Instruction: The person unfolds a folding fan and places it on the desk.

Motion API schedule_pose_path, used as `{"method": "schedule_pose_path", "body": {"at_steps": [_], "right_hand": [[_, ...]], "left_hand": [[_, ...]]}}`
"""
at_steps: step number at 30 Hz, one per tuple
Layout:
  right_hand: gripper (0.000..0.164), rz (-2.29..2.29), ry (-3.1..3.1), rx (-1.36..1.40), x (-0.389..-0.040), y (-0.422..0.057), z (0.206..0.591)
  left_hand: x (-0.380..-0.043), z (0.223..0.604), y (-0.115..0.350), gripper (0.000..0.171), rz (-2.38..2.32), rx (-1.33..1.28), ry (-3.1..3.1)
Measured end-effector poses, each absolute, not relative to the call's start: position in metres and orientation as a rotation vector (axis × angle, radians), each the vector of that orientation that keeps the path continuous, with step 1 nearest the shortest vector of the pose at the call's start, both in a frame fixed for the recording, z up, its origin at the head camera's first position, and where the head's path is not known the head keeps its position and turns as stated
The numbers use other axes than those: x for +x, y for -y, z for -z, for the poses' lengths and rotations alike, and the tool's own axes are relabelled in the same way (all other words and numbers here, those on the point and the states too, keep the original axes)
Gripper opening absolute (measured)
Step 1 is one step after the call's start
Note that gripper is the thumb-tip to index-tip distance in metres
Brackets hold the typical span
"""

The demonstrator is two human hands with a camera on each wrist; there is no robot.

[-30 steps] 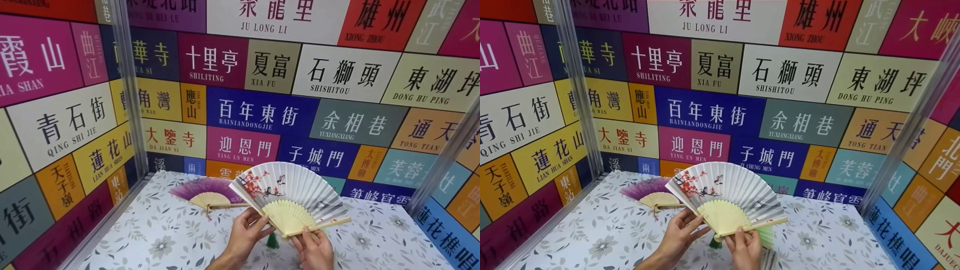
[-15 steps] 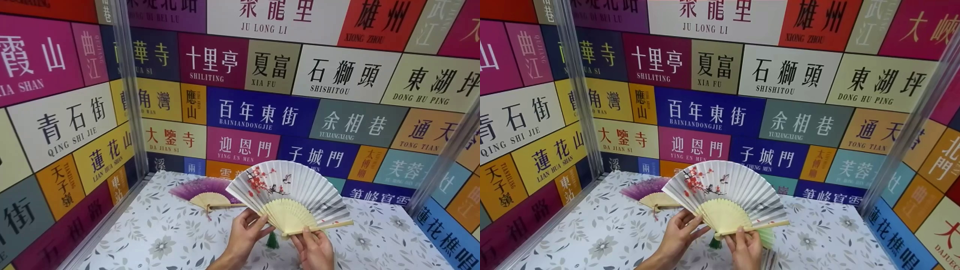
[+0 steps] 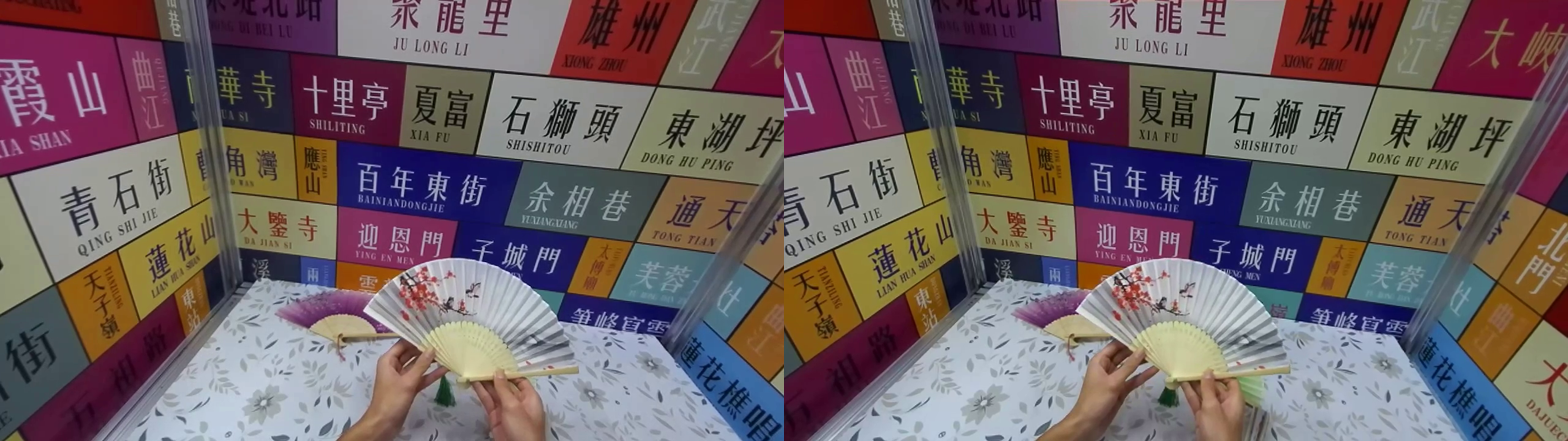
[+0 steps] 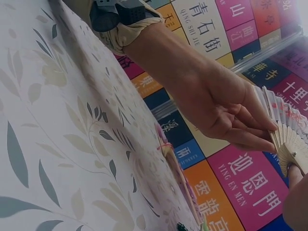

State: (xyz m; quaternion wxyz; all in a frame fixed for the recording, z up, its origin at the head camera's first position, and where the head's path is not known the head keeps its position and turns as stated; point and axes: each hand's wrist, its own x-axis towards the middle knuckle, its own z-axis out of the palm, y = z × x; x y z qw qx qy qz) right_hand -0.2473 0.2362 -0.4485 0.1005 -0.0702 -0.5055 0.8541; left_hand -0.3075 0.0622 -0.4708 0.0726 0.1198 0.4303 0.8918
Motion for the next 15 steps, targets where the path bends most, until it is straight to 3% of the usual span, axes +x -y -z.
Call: {"method": "schedule_pose_path", "body": {"at_steps": [11,15], "right_hand": [[0.066,-2.537,1.476,-0.251,-0.2461,-0.2355,0.4507],[0.059,-2.502,1.523,-0.257,-0.2457,-0.235,0.4512]], "left_hand": [[-0.3105,0.4723,-0.061,0.051,-2.708,0.311,-1.289],[-0.3109,0.4728,-0.0606,0.049,-2.728,0.314,-1.275]]}}
